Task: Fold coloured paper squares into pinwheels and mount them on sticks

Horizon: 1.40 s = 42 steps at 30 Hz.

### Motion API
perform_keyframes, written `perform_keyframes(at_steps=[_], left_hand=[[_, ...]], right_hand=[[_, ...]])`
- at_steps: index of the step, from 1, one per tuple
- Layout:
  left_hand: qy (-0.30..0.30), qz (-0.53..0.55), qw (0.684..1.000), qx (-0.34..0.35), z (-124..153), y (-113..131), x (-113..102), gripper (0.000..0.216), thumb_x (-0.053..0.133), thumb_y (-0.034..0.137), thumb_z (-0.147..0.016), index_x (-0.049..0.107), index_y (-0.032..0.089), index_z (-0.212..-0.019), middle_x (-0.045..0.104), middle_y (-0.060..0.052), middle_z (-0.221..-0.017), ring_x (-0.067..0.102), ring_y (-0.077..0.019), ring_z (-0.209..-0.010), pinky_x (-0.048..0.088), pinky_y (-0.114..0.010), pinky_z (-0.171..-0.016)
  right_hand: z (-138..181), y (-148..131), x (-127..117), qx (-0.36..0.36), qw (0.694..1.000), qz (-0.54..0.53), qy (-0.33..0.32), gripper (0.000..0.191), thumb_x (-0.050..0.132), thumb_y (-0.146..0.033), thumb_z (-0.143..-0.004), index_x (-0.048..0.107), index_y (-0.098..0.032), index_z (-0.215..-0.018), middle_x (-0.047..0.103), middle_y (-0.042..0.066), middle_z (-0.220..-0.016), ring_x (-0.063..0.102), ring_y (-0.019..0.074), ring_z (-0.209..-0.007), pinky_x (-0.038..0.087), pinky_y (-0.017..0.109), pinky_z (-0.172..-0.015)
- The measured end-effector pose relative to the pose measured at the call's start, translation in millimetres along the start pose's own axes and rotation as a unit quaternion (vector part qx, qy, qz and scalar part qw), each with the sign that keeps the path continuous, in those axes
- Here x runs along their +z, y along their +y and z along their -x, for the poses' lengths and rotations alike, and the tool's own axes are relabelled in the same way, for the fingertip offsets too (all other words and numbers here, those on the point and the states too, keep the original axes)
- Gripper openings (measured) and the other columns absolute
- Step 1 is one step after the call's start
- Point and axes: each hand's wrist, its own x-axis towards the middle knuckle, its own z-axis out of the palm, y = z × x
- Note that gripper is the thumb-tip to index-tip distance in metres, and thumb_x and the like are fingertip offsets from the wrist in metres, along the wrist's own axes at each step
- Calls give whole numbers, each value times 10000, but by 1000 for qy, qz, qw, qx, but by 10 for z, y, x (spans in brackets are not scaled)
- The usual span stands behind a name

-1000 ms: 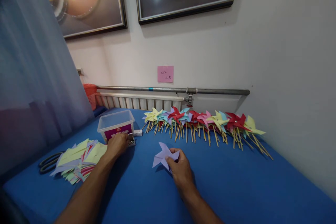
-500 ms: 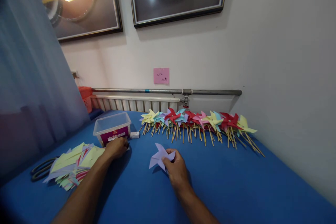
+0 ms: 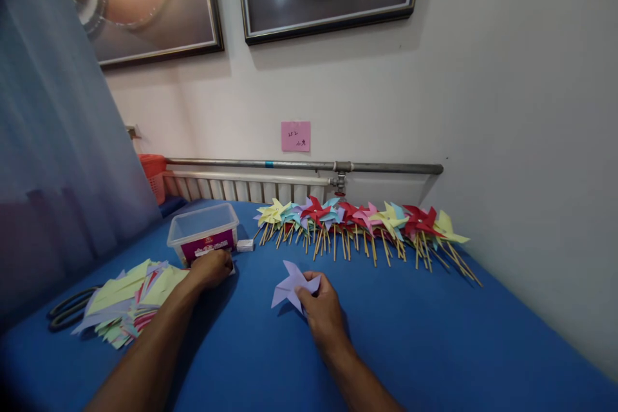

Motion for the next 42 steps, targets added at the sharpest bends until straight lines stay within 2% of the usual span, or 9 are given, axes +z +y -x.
perform_keyframes(at_steps=[6, 13, 21, 26, 32, 35, 42], left_hand=[[19, -19, 1000, 10, 43, 32, 11, 324, 492, 194, -905, 775, 122, -1045, 756, -226, -1117, 715, -342, -1071, 530, -371, -850], [9, -14, 1000, 21, 45, 25, -11, 299, 505, 193, -895, 783, 168, -1002, 774, -173, -1094, 722, -308, -1051, 529, -347, -843], [32, -33, 999, 13, 65, 63, 30, 325, 474, 174, -917, 760, 97, -1051, 748, -233, -1122, 708, -343, -1089, 526, -367, -864], [71, -29, 997, 24, 67, 32, 3, 341, 423, 186, -959, 727, 97, -1084, 723, -226, -1133, 705, -327, -1059, 533, -376, -834], [133, 17, 989, 56, 62, 66, -16, 296, 405, 198, -992, 688, 129, -1045, 722, -166, -1108, 686, -266, -1039, 478, -316, -833], [108, 45, 991, 72, 59, 138, 42, 269, 422, 197, -983, 686, 152, -1016, 742, -137, -1050, 691, -253, -1000, 458, -305, -816], [50, 33, 981, 184, 99, 370, 312, 254, 464, 241, -966, 703, 164, -1005, 753, -147, -1028, 695, -278, -982, 446, -323, -770]], right_hand=[[2, 8, -11, -4, 1000, 13, 4, 289, 737, -362, -659, 663, -238, -909, 733, 11, -740, 661, 230, -663, 479, 305, -577], [-12, 6, -7, -5, 1000, 18, 5, 284, 729, -367, -639, 656, -243, -884, 718, -1, -724, 641, 224, -643, 484, 320, -607], [-2, -22, -13, 9, 1000, 15, 3, 312, 723, -382, -633, 641, -243, -900, 703, -8, -724, 632, 220, -646, 475, 316, -613], [25, -67, -9, 11, 1000, 15, 7, 327, 728, -394, -617, 644, -240, -893, 680, -13, -709, 611, 213, -637, 472, 316, -614], [38, -62, -8, 10, 1000, 9, 8, 315, 732, -377, -636, 645, -233, -902, 683, -17, -714, 614, 205, -639, 477, 307, -618], [41, -71, -16, 3, 1000, 11, 8, 317, 735, -382, -638, 650, -227, -902, 694, -12, -729, 623, 204, -652, 480, 302, -624], [7, -29, -20, 9, 1000, -2, 13, 326, 750, -377, -622, 649, -229, -895, 696, -17, -699, 623, 204, -626, 472, 298, -594]])
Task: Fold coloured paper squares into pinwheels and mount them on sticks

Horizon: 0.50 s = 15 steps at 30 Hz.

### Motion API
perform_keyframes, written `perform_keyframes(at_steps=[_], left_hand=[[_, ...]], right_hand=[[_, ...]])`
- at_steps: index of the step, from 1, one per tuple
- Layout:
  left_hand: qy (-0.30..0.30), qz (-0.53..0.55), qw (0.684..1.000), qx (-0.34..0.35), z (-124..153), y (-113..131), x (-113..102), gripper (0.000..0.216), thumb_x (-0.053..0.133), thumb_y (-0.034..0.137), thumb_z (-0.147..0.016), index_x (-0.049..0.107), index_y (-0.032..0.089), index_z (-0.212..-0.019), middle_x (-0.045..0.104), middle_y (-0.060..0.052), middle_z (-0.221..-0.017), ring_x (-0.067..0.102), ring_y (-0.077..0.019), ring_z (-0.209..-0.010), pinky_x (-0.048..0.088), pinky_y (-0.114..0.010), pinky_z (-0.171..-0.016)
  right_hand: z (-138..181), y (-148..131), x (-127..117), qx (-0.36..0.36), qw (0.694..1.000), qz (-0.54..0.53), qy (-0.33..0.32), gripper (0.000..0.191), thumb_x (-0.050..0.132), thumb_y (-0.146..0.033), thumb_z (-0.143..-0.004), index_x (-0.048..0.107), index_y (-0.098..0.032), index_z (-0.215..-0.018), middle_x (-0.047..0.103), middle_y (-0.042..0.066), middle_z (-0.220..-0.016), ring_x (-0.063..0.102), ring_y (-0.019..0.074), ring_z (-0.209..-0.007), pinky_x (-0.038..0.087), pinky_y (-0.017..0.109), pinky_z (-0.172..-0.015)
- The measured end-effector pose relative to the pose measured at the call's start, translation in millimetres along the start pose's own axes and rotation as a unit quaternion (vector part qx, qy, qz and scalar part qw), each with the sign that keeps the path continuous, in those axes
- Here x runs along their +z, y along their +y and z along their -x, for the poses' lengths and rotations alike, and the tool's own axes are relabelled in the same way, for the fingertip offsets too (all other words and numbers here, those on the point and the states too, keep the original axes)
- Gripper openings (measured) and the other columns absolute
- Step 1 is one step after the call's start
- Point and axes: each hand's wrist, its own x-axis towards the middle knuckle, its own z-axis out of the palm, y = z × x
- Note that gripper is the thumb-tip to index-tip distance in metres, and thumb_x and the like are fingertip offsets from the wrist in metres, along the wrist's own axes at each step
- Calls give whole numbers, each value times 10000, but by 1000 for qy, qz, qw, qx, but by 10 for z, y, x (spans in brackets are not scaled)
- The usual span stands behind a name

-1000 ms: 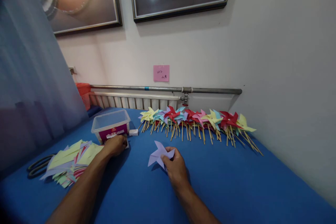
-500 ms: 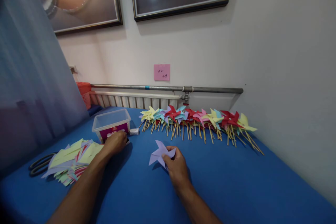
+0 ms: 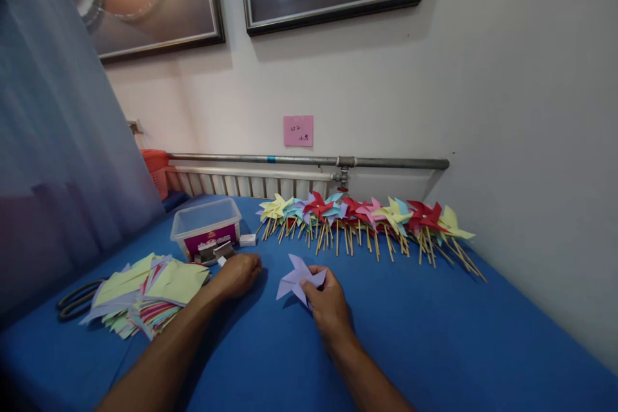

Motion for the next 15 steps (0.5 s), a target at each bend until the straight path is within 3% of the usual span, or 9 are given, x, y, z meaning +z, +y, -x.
perform_keyframes(at_steps=[7, 15], left_hand=[[-17, 92, 995, 15, -41, -114, 8, 233, 499, 219, -923, 724, 160, -931, 757, -98, -943, 677, -224, -882, 443, -292, -756], [-7, 145, 989, -18, -67, -184, 11, 198, 569, 241, -891, 742, 147, -887, 758, -80, -857, 669, -203, -799, 399, -274, -677]], right_hand=[[29, -37, 8, -2, 1000, 4, -7, 306, 735, -368, -637, 646, -235, -899, 684, -21, -691, 610, 197, -606, 459, 294, -581], [1, -32, 18, 3, 1000, 11, 4, 334, 731, -374, -590, 646, -229, -878, 674, -24, -683, 581, 190, -602, 453, 298, -587]])
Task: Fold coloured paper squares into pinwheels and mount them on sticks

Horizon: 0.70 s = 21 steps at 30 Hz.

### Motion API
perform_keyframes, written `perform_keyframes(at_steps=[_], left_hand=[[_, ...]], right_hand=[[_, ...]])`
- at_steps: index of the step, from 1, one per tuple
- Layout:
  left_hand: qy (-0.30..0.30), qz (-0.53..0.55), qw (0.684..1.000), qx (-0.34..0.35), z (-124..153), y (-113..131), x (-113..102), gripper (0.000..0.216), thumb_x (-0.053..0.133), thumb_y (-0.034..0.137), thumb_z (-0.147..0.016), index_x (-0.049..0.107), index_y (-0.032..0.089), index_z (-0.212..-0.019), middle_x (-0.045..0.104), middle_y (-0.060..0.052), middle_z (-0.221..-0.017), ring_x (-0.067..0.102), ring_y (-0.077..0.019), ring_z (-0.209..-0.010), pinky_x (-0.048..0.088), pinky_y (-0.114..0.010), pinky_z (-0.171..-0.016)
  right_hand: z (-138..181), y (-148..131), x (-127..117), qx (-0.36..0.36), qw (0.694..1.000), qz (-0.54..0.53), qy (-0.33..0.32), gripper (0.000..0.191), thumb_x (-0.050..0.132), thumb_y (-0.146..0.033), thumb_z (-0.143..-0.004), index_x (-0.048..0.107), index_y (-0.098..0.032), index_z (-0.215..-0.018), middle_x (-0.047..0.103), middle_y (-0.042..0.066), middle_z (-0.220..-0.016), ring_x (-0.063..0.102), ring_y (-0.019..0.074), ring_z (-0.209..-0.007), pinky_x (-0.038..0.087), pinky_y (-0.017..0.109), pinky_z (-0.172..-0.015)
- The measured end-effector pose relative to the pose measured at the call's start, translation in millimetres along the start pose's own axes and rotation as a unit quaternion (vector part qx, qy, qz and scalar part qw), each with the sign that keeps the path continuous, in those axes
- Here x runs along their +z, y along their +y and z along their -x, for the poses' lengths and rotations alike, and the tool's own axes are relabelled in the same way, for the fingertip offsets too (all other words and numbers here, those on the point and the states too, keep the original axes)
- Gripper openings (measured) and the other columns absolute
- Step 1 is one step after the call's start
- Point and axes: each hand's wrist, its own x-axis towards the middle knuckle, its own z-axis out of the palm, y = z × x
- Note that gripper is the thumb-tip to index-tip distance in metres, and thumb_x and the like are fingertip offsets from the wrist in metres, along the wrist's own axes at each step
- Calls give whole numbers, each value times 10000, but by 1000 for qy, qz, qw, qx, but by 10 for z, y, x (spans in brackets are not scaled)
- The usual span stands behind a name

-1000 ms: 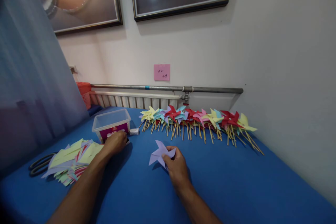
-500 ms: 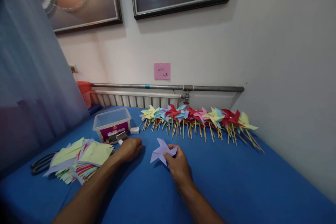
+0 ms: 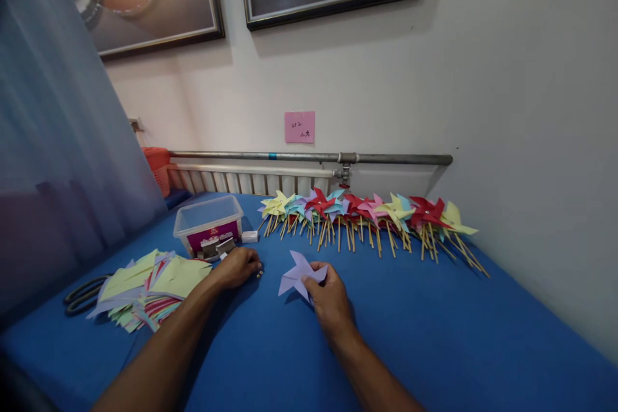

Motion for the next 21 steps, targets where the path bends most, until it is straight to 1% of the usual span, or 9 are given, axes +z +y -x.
perform_keyframes(at_steps=[2, 4, 9, 13, 17, 21], left_hand=[[26, 1, 1000, 2, 5, -13, -30, 215, 544, 214, -901, 748, 145, -911, 763, -80, -889, 672, -203, -827, 404, -275, -704], [23, 5, 1000, 7, 24, -20, -74, 214, 546, 185, -884, 756, 149, -909, 761, -66, -875, 667, -197, -818, 405, -269, -708], [-59, 38, 997, 30, 86, -5, -149, 211, 580, 125, -787, 773, 149, -868, 755, -31, -807, 651, -172, -746, 415, -239, -657], [-84, 54, 994, 32, 86, 2, -125, 233, 612, 131, -752, 792, 148, -898, 784, -43, -861, 679, -184, -793, 455, -235, -685], [-79, 48, 995, 34, 53, -2, -62, 228, 638, 176, -764, 799, 161, -924, 797, -52, -929, 694, -194, -839, 478, -242, -720], [-65, 10, 997, 48, 34, 21, -12, 204, 608, 185, -789, 789, 171, -883, 788, -40, -903, 677, -183, -802, 462, -244, -701]], right_hand=[[1, 1, -1, 1, 1000, 4, -1, 337, 731, -373, -595, 649, -229, -888, 674, -24, -684, 581, 190, -602, 450, 297, -586], [3, 3, -5, 1, 1000, 5, -6, 328, 729, -375, -612, 653, -229, -895, 673, -24, -686, 583, 189, -605, 455, 297, -592], [-24, 56, -15, -6, 1000, 7, -1, 326, 729, -390, -610, 656, -230, -884, 680, -20, -687, 591, 192, -611, 458, 294, -582], [-54, 123, -15, -8, 1000, 6, -1, 337, 734, -398, -616, 650, -233, -897, 678, -24, -684, 588, 189, -604, 451, 288, -571], [-65, 154, -16, -5, 1000, 4, -7, 336, 733, -397, -630, 645, -234, -910, 671, -30, -676, 578, 183, -587, 444, 284, -560], [-68, 148, -18, -10, 1000, 13, -3, 335, 732, -391, -632, 648, -231, -913, 682, -27, -687, 588, 186, -596, 455, 287, -571]])
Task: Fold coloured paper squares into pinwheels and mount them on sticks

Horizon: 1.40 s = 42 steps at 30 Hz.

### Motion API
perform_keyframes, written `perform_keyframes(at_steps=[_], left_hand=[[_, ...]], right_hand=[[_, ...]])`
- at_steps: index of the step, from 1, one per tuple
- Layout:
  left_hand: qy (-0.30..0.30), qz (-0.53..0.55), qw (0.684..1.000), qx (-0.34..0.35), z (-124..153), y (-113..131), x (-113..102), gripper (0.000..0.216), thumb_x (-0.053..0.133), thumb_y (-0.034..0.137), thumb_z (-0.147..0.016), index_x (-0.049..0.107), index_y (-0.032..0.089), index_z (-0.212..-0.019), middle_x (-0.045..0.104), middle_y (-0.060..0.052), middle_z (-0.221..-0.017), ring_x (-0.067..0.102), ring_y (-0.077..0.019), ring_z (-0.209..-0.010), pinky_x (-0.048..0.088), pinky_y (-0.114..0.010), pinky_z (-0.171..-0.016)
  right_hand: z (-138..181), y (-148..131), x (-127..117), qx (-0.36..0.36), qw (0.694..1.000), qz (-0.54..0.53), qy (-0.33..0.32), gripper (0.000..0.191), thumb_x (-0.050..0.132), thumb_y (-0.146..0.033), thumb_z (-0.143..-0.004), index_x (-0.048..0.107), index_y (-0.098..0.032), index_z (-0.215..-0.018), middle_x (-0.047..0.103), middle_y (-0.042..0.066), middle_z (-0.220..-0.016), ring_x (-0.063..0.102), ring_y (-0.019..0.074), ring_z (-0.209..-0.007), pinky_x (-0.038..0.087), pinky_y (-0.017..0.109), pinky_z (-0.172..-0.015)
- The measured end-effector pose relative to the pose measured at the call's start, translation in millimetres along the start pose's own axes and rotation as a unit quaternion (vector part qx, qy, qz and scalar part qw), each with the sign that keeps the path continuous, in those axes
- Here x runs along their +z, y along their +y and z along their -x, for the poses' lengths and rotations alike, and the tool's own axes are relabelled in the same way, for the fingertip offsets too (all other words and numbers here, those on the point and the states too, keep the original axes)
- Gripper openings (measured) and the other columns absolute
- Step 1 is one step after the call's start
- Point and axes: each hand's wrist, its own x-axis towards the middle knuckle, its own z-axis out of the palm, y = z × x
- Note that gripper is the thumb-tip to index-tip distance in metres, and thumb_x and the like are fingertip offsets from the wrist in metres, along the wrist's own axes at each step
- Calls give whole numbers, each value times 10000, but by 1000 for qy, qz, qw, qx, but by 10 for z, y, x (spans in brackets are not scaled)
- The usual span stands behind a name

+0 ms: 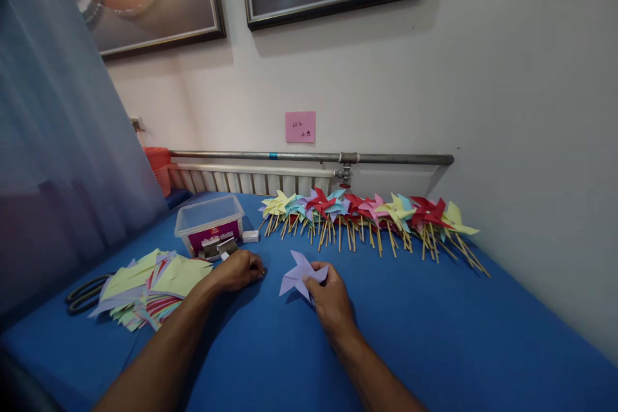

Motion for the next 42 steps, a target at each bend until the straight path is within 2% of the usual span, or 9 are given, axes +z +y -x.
perform_keyframes(at_steps=[5, 11, 17, 21, 26, 34, 37, 39, 42], left_hand=[[7, -27, 1000, -2, 6, 69, 29, 199, 592, 187, -793, 775, 195, -870, 763, -29, -828, 655, -178, -745, 417, -249, -647], [34, -85, 996, 12, 12, 151, 58, 184, 587, 173, -814, 758, 212, -869, 758, -77, -930, 672, -231, -868, 438, -288, -745], [44, -152, 987, 12, 6, 256, 75, 246, 519, 201, -899, 753, 203, -977, 740, -122, -1049, 673, -260, -978, 463, -325, -831], [44, -197, 979, 3, -42, 285, 110, 317, 442, 267, -976, 741, 165, -1004, 715, -164, -1047, 677, -274, -940, 475, -358, -819], [56, -196, 979, 6, -80, 290, 139, 287, 467, 234, -950, 746, 165, -968, 699, -161, -1030, 671, -283, -902, 469, -376, -786], [110, -105, 988, 39, -64, 278, 138, 173, 566, 141, -850, 735, 183, -857, 693, -98, -954, 637, -242, -936, 450, -338, -840], [150, 52, 986, 56, -38, 348, 114, 122, 597, 150, -846, 713, 179, -820, 685, -64, -919, 632, -207, -911, 472, -311, -854], [167, 188, 965, 70, -9, 449, 126, 99, 614, 174, -856, 696, 170, -801, 688, -59, -950, 634, -187, -912, 491, -285, -850], [160, 313, 932, 88, 40, 646, 213, 62, 656, 178, -838, 704, 158, -805, 671, -91, -1176, 640, -193, -1004, 512, -285, -876]], right_hand=[[12, -36, 6, 1, 1000, -10, -1, 322, 739, -382, -618, 646, -234, -889, 695, -15, -699, 610, 201, -608, 470, 299, -579], [62, -127, 13, 11, 1000, -16, 4, 310, 740, -375, -609, 655, -238, -874, 659, -32, -657, 575, 192, -585, 458, 300, -569], [103, -220, 6, 8, 1000, -14, -5, 292, 738, -367, -609, 649, -235, -854, 647, -41, -650, 564, 183, -588, 451, 294, -581], [110, -224, 6, 12, 1000, -12, -3, 305, 737, -365, -609, 650, -230, -869, 651, -43, -661, 564, 179, -596, 447, 288, -584], [103, -204, 4, 3, 1000, -13, -3, 297, 735, -367, -620, 650, -231, -870, 653, -40, -667, 579, 186, -601, 450, 291, -589], [95, -195, -3, 5, 1000, -20, -6, 308, 735, -383, -622, 641, -237, -877, 651, -39, -681, 577, 185, -599, 456, 294, -593], [84, -173, -2, -2, 1000, -19, 0, 307, 735, -381, -629, 638, -238, -883, 653, -37, -678, 583, 187, -595, 459, 294, -590], [73, -160, -1, -2, 1000, -25, 2, 312, 740, -379, -630, 635, -236, -886, 662, -31, -683, 593, 190, -600, 467, 296, -593], [60, -151, 3, 0, 999, -37, 0, 322, 751, -376, -623, 630, -233, -885, 676, -21, -694, 602, 193, -610, 478, 299, -598]])
